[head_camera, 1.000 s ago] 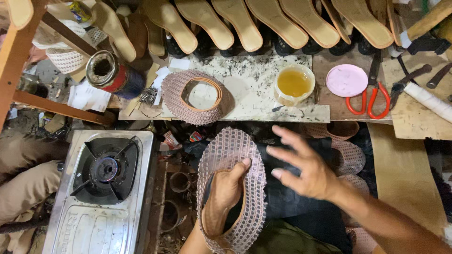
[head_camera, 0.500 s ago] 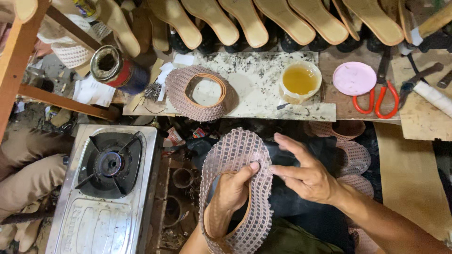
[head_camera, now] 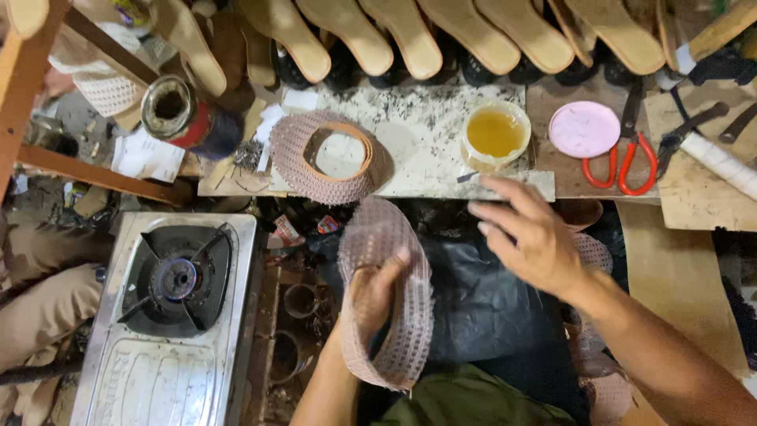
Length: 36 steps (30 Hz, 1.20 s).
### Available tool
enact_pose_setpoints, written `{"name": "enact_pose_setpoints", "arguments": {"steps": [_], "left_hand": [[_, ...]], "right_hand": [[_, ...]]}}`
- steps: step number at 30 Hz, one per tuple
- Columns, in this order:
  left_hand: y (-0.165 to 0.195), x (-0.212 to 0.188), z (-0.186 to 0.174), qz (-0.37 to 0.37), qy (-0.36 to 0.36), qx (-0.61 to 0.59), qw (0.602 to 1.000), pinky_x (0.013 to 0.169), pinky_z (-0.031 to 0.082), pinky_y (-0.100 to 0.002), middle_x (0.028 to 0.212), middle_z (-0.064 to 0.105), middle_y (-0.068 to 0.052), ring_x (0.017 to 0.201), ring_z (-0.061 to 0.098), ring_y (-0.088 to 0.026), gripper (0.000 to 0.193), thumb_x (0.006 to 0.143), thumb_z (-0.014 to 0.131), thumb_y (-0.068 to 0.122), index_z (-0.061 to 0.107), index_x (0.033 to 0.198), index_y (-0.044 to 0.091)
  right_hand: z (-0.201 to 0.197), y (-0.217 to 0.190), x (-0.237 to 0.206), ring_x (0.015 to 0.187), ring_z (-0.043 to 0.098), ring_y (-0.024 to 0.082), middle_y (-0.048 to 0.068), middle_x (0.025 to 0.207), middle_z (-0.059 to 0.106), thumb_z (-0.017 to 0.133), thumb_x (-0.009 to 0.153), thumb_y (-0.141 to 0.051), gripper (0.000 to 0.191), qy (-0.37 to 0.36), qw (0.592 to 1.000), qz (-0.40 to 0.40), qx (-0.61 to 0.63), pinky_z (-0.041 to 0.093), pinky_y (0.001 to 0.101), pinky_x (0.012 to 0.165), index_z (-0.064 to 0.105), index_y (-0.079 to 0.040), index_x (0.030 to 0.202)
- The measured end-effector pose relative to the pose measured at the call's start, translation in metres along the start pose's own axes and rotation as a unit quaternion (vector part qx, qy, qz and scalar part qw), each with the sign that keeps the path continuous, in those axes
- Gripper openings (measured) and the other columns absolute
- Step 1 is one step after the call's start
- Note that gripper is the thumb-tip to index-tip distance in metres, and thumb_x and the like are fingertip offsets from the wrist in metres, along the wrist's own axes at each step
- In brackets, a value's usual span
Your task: The person holds a mesh sandal upper with a leather strap, dips a finger into a cup of glue, and spreads glue along the strap edge, pressing the strap against the upper. They repeat the glue-and-press cycle on the same upper and set finished uppers aside on the workbench.
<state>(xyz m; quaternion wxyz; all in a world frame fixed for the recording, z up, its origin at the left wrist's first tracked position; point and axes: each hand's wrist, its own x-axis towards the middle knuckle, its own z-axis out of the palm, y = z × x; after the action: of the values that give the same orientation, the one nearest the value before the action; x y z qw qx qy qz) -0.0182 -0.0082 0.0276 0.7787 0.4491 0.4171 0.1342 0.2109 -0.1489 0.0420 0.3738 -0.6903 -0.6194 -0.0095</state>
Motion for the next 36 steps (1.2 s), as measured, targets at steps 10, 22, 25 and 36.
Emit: {"name": "enact_pose_setpoints", "arguments": {"steps": [10, 22, 25, 36], "left_hand": [[-0.022, 0.004, -0.013, 0.029, -0.07, 0.053, 0.996, 0.06, 0.04, -0.032, 0.075, 0.064, -0.007, 0.066, 0.054, -0.017, 0.03, 0.092, 0.067, 0.025, 0.07, 0.092, -0.005], [-0.058, 0.024, -0.015, -0.025, -0.175, -0.14, 0.974, 0.064, 0.045, -0.026, 0.085, 0.069, -0.007, 0.072, 0.059, -0.012, 0.021, 0.099, 0.071, 0.015, 0.068, 0.092, -0.005], [-0.059, 0.024, -0.015, -0.04, -0.185, -0.117, 0.975, 0.064, 0.047, -0.026, 0.082, 0.069, -0.006, 0.071, 0.06, -0.012, 0.017, 0.095, 0.07, 0.013, 0.069, 0.088, -0.003], [-0.041, 0.014, -0.005, 0.021, -0.168, 0.012, 0.985, 0.055, 0.039, -0.026, 0.073, 0.062, -0.003, 0.062, 0.053, -0.011, 0.019, 0.096, 0.07, 0.017, 0.069, 0.089, 0.0]], "right_hand": [[-0.006, 0.05, 0.048, 0.145, 0.048, 0.043, 0.018, 0.145, 0.056, 0.083, 0.085, -0.023, 0.024, 0.02, 0.992, 0.047, -0.118, 0.041, 0.0506, 0.12, 0.071, -0.005, 0.097], [0.042, -0.026, -0.027, 0.147, 0.037, 0.043, 0.024, 0.156, 0.039, 0.076, 0.077, -0.008, 0.051, -0.057, 0.992, -0.09, 0.069, 0.036, 0.051, 0.119, 0.067, -0.007, 0.128], [0.037, -0.018, -0.024, 0.148, 0.037, 0.043, 0.025, 0.157, 0.038, 0.073, 0.076, -0.001, 0.054, -0.048, 0.993, -0.078, 0.073, 0.037, 0.0503, 0.119, 0.067, -0.008, 0.13], [0.028, -0.014, -0.013, 0.142, 0.043, 0.041, 0.02, 0.151, 0.043, 0.072, 0.08, 0.001, 0.046, -0.007, 0.987, -0.16, 0.014, 0.041, 0.0501, 0.118, 0.073, -0.011, 0.123]]}}
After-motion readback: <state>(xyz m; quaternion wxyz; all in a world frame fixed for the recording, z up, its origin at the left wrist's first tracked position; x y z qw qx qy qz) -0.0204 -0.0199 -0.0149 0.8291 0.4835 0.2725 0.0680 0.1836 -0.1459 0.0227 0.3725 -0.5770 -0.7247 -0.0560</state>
